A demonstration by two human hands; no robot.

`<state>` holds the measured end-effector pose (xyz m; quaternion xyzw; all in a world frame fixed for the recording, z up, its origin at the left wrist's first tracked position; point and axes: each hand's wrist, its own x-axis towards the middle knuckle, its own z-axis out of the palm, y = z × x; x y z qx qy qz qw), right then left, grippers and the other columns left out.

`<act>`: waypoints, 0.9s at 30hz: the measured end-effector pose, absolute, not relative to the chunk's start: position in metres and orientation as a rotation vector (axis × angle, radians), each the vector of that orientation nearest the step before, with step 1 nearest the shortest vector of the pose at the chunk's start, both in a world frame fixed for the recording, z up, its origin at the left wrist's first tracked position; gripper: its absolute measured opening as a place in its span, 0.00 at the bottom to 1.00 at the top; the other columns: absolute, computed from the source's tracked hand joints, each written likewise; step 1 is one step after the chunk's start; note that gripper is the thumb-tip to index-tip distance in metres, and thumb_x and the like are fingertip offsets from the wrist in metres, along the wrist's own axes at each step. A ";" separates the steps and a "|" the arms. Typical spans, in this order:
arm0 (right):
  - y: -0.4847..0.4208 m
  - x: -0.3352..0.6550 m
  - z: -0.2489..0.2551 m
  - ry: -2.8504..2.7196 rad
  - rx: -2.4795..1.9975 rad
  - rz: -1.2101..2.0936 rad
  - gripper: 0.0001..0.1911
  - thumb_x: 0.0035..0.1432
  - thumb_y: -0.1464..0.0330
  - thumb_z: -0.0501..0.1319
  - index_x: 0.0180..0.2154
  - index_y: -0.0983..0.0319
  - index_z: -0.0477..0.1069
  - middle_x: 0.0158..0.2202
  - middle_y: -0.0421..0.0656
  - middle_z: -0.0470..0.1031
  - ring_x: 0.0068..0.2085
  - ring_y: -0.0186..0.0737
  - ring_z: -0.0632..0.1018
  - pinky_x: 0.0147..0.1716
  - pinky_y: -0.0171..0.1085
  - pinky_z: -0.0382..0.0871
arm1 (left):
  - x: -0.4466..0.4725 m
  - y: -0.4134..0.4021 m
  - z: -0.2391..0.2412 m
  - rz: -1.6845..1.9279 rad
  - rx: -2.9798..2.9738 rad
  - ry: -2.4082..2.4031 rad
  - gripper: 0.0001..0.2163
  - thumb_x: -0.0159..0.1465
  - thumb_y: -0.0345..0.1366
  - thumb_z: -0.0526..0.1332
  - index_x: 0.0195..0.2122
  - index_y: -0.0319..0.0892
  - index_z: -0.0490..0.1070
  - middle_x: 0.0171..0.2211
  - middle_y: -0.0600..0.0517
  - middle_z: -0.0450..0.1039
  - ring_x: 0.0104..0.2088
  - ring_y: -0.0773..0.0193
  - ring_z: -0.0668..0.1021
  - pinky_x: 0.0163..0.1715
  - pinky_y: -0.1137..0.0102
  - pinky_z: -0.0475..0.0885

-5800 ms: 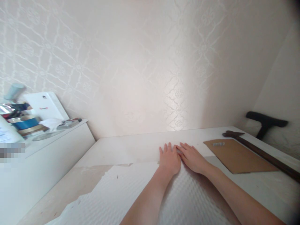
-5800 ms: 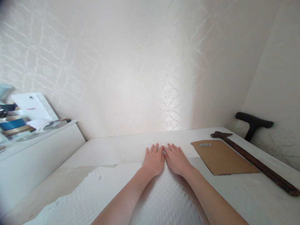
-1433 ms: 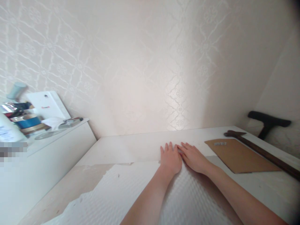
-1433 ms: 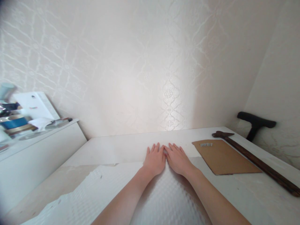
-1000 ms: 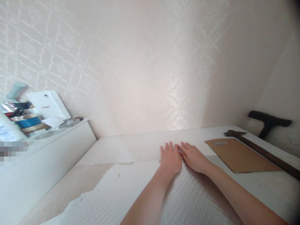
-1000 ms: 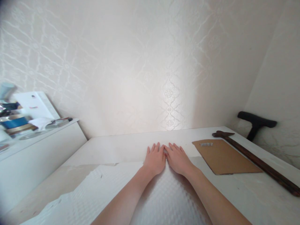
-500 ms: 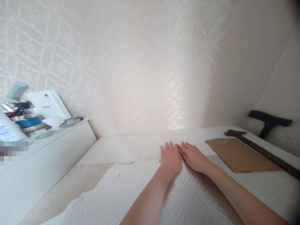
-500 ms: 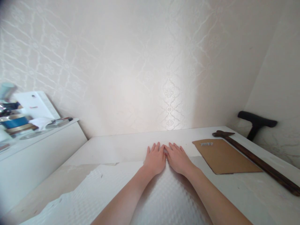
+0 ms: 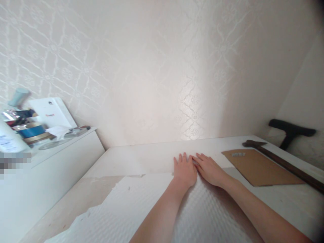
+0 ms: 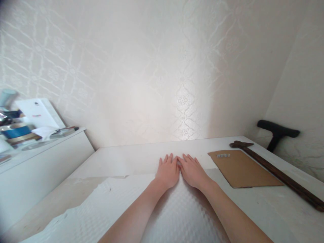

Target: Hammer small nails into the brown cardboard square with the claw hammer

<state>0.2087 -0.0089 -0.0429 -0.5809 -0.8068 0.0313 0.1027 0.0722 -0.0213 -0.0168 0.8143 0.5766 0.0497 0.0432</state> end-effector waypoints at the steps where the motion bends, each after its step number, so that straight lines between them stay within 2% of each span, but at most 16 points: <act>1: -0.009 0.209 -0.043 -2.384 -1.717 0.091 0.28 0.65 0.64 0.40 0.63 0.65 0.58 0.64 0.55 0.56 0.64 0.53 0.58 0.59 0.55 0.55 | 0.072 -0.021 -0.017 0.149 2.491 1.763 0.25 0.68 0.38 0.40 0.65 0.36 0.53 0.67 0.40 0.47 0.66 0.47 0.52 0.63 0.48 0.48; 20: -0.011 0.208 -0.041 -2.406 -1.726 0.073 0.29 0.65 0.64 0.39 0.63 0.65 0.57 0.64 0.55 0.56 0.64 0.54 0.58 0.59 0.54 0.55 | 0.072 -0.021 -0.020 0.150 2.506 1.780 0.25 0.68 0.39 0.39 0.65 0.37 0.53 0.66 0.40 0.48 0.66 0.48 0.53 0.62 0.48 0.49; 27: -0.010 0.209 -0.044 -2.377 -1.699 0.045 0.28 0.65 0.63 0.39 0.62 0.63 0.59 0.63 0.54 0.58 0.63 0.52 0.60 0.58 0.55 0.56 | 0.072 -0.021 -0.018 0.146 2.505 1.780 0.25 0.68 0.39 0.38 0.65 0.36 0.52 0.66 0.40 0.48 0.66 0.48 0.53 0.62 0.48 0.49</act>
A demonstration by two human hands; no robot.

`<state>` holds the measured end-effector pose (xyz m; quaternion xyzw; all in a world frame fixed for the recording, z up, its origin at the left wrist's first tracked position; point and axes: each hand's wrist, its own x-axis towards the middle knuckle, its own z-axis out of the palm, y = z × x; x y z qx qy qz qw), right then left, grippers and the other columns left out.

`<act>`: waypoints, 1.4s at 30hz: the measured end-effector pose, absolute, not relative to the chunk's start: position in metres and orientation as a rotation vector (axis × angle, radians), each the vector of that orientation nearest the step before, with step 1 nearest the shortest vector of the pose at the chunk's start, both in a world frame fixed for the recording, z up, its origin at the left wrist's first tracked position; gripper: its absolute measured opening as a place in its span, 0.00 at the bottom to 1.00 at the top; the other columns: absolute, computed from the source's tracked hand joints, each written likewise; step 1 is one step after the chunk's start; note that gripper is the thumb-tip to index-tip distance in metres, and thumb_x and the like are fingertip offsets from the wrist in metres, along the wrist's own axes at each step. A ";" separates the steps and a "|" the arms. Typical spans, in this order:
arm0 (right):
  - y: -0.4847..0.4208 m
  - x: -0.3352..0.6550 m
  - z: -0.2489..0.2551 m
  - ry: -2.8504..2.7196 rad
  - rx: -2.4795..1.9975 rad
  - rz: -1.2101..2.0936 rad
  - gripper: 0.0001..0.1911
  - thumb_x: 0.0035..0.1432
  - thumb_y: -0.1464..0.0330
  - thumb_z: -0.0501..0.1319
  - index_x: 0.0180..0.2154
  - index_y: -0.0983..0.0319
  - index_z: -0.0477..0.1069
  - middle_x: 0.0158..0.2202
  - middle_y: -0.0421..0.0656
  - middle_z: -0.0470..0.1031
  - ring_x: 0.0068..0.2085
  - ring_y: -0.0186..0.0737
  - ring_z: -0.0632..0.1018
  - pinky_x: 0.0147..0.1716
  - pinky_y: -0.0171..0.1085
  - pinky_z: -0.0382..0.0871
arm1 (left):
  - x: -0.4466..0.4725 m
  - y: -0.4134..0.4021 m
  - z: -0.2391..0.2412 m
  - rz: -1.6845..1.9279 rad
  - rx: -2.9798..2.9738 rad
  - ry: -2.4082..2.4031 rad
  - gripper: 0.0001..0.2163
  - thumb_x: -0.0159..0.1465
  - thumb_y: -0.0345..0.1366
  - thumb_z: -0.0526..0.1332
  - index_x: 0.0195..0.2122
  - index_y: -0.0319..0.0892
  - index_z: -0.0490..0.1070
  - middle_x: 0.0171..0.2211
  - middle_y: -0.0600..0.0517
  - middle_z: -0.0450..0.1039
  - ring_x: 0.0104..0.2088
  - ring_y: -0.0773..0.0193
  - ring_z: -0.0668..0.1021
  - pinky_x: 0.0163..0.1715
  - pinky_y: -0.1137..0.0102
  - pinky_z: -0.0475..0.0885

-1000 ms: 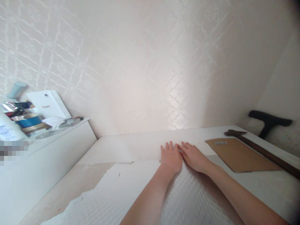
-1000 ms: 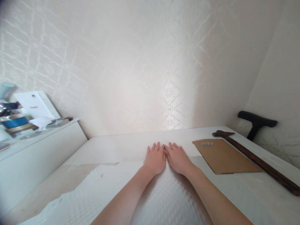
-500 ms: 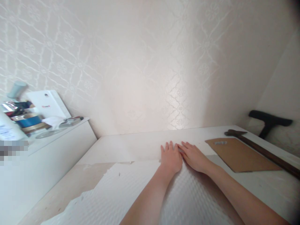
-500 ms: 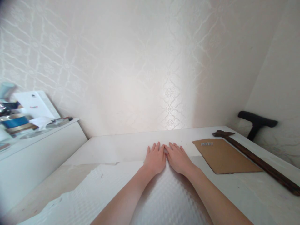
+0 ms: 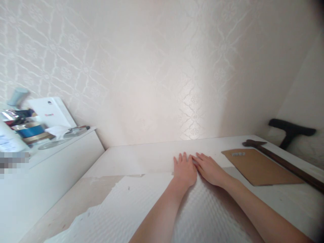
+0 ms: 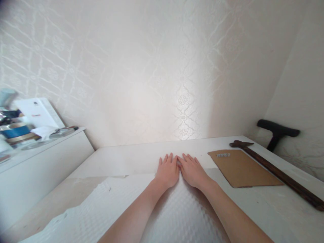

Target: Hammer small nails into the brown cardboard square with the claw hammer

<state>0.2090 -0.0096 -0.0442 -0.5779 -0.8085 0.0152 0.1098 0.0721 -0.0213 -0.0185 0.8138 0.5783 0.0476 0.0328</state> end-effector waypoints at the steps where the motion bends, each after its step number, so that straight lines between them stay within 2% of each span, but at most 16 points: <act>1: -0.010 0.209 -0.044 -2.375 -1.698 0.047 0.28 0.65 0.63 0.39 0.62 0.63 0.59 0.63 0.54 0.58 0.63 0.52 0.60 0.58 0.55 0.56 | 0.072 -0.022 -0.018 0.148 2.499 1.777 0.25 0.68 0.39 0.39 0.65 0.36 0.52 0.66 0.40 0.48 0.66 0.47 0.52 0.62 0.48 0.49; 42: -0.009 0.210 -0.044 -2.397 -1.715 0.073 0.28 0.65 0.64 0.39 0.63 0.65 0.57 0.64 0.54 0.56 0.64 0.54 0.58 0.59 0.54 0.55 | 0.073 -0.021 -0.018 0.175 2.482 1.764 0.25 0.68 0.38 0.40 0.65 0.35 0.53 0.66 0.39 0.47 0.66 0.47 0.52 0.63 0.48 0.47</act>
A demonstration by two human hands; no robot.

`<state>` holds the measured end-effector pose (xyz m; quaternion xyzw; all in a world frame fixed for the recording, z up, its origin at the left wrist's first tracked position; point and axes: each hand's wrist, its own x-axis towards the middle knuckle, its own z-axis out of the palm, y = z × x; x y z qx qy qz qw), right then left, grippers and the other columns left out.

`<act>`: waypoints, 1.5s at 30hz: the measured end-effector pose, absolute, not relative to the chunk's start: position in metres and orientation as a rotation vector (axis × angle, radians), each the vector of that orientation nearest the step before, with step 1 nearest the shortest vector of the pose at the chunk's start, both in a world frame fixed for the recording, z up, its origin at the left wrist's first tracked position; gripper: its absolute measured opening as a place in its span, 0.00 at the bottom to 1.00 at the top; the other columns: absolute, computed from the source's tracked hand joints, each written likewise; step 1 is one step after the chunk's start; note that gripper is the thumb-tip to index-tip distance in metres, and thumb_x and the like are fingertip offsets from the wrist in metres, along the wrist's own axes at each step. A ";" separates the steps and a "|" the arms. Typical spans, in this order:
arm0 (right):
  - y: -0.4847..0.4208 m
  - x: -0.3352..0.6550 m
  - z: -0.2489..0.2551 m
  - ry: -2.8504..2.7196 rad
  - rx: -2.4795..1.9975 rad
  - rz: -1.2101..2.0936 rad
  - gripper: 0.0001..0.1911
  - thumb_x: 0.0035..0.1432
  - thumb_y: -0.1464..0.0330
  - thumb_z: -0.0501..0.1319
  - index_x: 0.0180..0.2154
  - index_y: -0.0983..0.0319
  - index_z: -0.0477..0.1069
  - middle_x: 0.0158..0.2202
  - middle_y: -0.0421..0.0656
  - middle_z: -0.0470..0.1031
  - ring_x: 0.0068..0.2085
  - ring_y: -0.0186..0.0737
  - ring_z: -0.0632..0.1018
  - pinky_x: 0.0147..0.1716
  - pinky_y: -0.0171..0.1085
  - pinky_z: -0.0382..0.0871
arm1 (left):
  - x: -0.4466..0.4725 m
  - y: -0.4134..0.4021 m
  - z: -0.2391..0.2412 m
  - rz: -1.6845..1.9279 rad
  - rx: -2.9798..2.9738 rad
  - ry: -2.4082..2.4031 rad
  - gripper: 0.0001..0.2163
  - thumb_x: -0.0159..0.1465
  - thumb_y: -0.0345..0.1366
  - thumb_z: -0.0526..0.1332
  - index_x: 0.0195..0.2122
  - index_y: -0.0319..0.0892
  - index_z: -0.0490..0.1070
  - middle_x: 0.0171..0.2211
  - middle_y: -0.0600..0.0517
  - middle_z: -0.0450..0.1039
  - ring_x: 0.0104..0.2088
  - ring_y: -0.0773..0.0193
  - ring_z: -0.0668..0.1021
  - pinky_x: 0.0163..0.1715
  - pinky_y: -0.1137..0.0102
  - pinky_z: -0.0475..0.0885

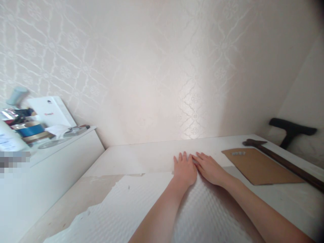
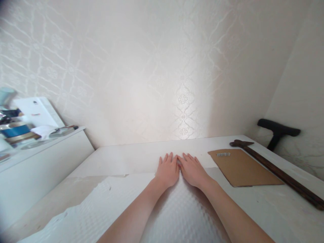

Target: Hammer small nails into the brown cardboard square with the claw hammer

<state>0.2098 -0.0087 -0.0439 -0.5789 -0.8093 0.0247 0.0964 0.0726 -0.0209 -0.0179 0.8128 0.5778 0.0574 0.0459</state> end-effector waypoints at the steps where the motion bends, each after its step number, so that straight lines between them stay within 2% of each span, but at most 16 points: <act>1: -0.009 0.210 -0.044 -2.396 -1.716 0.072 0.28 0.65 0.64 0.39 0.63 0.65 0.57 0.64 0.54 0.56 0.64 0.54 0.58 0.59 0.54 0.55 | 0.073 -0.021 -0.018 0.174 2.481 1.767 0.25 0.68 0.38 0.40 0.65 0.35 0.53 0.66 0.39 0.47 0.66 0.47 0.52 0.63 0.48 0.47; 33: -0.008 0.211 -0.046 -2.391 -1.684 0.037 0.28 0.65 0.64 0.39 0.62 0.64 0.59 0.63 0.55 0.58 0.63 0.52 0.60 0.58 0.55 0.57 | 0.072 -0.021 -0.019 0.177 2.495 1.770 0.25 0.68 0.39 0.39 0.64 0.36 0.53 0.66 0.39 0.48 0.66 0.47 0.52 0.62 0.48 0.49; 45: -0.009 0.210 -0.044 -2.410 -1.698 0.066 0.28 0.65 0.65 0.40 0.62 0.66 0.59 0.64 0.56 0.57 0.64 0.54 0.59 0.58 0.55 0.56 | 0.072 -0.021 -0.020 0.173 2.496 1.762 0.26 0.68 0.39 0.39 0.65 0.35 0.53 0.66 0.39 0.48 0.66 0.46 0.53 0.62 0.48 0.49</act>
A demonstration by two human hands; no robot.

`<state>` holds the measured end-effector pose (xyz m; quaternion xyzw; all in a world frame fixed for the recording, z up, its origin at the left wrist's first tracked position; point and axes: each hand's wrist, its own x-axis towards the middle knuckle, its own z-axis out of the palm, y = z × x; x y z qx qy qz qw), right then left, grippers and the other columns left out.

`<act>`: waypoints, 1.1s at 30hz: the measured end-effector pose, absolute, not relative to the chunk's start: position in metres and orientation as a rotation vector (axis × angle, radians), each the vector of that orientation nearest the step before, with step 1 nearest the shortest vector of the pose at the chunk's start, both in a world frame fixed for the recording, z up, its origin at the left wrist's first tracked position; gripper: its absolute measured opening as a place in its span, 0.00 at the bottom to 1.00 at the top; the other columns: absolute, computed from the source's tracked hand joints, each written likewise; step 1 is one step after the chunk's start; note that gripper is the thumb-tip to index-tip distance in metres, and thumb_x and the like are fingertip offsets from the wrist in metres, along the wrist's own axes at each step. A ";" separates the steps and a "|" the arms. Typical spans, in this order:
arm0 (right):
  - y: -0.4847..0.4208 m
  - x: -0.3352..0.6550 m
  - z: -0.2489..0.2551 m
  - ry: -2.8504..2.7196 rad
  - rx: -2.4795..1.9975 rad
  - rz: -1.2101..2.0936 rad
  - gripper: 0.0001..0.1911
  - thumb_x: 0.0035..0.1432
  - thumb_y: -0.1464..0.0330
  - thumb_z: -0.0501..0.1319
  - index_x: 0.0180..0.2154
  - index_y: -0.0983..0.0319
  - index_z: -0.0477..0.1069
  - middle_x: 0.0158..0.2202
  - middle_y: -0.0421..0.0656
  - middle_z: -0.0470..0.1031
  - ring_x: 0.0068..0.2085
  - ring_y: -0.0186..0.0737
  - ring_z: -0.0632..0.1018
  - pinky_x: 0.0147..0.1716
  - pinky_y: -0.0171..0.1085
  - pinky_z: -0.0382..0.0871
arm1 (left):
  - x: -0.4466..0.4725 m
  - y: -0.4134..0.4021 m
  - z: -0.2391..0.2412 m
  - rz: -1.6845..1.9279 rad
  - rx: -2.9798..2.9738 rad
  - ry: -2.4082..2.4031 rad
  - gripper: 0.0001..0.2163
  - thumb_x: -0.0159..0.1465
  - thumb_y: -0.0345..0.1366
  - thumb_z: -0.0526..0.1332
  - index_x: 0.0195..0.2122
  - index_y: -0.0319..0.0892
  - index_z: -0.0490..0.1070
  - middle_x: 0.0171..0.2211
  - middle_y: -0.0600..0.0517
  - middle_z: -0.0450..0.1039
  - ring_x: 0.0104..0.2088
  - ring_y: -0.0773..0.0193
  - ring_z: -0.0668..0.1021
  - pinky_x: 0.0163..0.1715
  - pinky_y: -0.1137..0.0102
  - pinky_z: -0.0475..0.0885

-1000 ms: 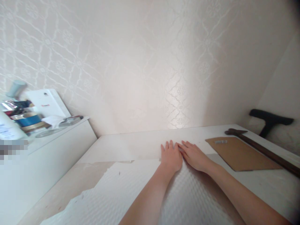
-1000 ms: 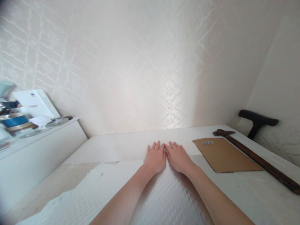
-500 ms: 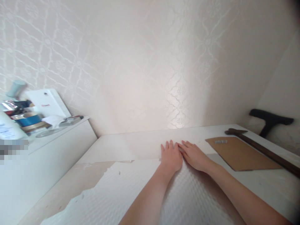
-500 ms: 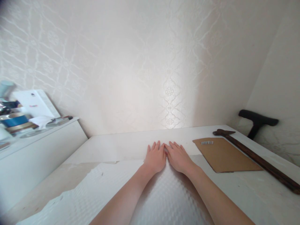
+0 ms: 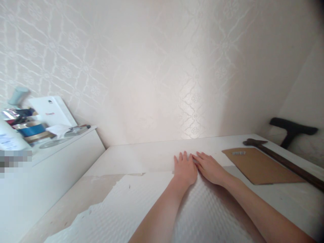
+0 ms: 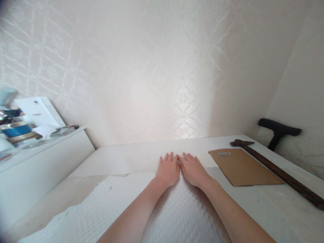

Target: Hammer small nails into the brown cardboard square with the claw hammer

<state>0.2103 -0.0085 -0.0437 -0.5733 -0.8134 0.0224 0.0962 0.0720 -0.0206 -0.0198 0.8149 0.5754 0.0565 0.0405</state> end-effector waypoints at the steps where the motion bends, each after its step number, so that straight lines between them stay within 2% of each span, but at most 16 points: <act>1: -0.008 0.210 -0.044 -2.407 -1.696 0.064 0.28 0.65 0.65 0.40 0.62 0.66 0.59 0.64 0.56 0.57 0.64 0.54 0.59 0.58 0.55 0.56 | 0.072 -0.021 -0.020 0.174 2.497 1.762 0.26 0.68 0.39 0.39 0.65 0.35 0.53 0.66 0.39 0.48 0.66 0.46 0.53 0.62 0.48 0.48; 33: -0.008 0.211 -0.047 -2.388 -1.674 0.041 0.28 0.64 0.64 0.39 0.62 0.64 0.60 0.63 0.55 0.58 0.63 0.53 0.60 0.58 0.56 0.56 | 0.072 -0.022 -0.017 0.134 2.498 1.775 0.26 0.68 0.39 0.38 0.65 0.36 0.52 0.66 0.39 0.48 0.66 0.47 0.53 0.62 0.48 0.49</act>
